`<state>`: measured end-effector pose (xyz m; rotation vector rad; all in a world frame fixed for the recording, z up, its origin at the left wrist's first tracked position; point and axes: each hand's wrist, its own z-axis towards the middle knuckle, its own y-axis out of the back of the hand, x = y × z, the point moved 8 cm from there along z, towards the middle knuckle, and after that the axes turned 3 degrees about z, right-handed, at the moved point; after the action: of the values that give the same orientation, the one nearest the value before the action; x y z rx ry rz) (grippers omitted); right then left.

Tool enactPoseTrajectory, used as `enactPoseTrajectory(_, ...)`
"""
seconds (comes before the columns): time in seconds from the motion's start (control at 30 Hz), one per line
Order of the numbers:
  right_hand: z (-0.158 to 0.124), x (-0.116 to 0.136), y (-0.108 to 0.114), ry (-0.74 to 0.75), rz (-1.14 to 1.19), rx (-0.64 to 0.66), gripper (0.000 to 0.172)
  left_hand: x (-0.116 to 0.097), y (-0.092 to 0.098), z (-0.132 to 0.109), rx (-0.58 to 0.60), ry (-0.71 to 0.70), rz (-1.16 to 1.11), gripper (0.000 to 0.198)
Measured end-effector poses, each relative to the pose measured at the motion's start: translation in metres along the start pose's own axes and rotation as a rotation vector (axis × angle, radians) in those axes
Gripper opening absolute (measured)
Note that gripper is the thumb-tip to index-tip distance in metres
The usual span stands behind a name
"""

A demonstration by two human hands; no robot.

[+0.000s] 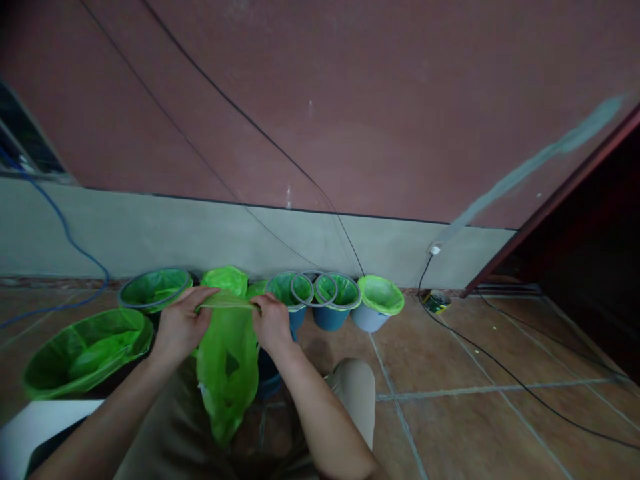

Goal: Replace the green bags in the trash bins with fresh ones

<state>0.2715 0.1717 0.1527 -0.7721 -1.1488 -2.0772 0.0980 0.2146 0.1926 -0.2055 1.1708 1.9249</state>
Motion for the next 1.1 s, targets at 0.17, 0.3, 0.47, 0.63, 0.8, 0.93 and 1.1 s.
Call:
enactPoseTrajectory(0.17, 0.002, -0.017, 0.047, 0.017, -0.189, -0.113, 0.035, 0.044, 0.012, 0.002, -0.054, 0.083, 0.086, 0.041)
enactPoseTrajectory(0.3, -0.004, -0.039, 0.089, -0.023, -0.323, -0.226, 0.036, 0.071, 0.028, 0.001, -0.091, 0.117, 0.143, 0.041)
enactPoseTrajectory(0.47, -0.027, -0.081, 0.125, -0.193, -0.486, -0.337, 0.038, 0.096, 0.052, -0.007, -0.137, 0.305, 0.199, 0.038)
enactPoseTrajectory(0.63, -0.053, -0.098, 0.093, -0.438, -0.757, -0.142, 0.043, 0.100, 0.049, -0.017, -0.118, 0.502, 0.087, 0.033)
enactPoseTrajectory(0.8, -0.051, -0.076, 0.015, -0.254, -0.785, 0.024, 0.054, 0.082, 0.029, -0.015, -0.090, 0.450, -0.055, 0.039)
enactPoseTrajectory(0.93, -0.038, -0.084, -0.031, -0.209, -0.715, 0.229, 0.028, 0.074, 0.027, -0.012, -0.092, 0.411, -0.027, 0.041)
enactPoseTrajectory(1.1, -0.018, -0.094, 0.015, -0.297, -0.537, 0.045, 0.032, 0.087, 0.042, -0.013, -0.133, 0.316, 0.153, 0.039)
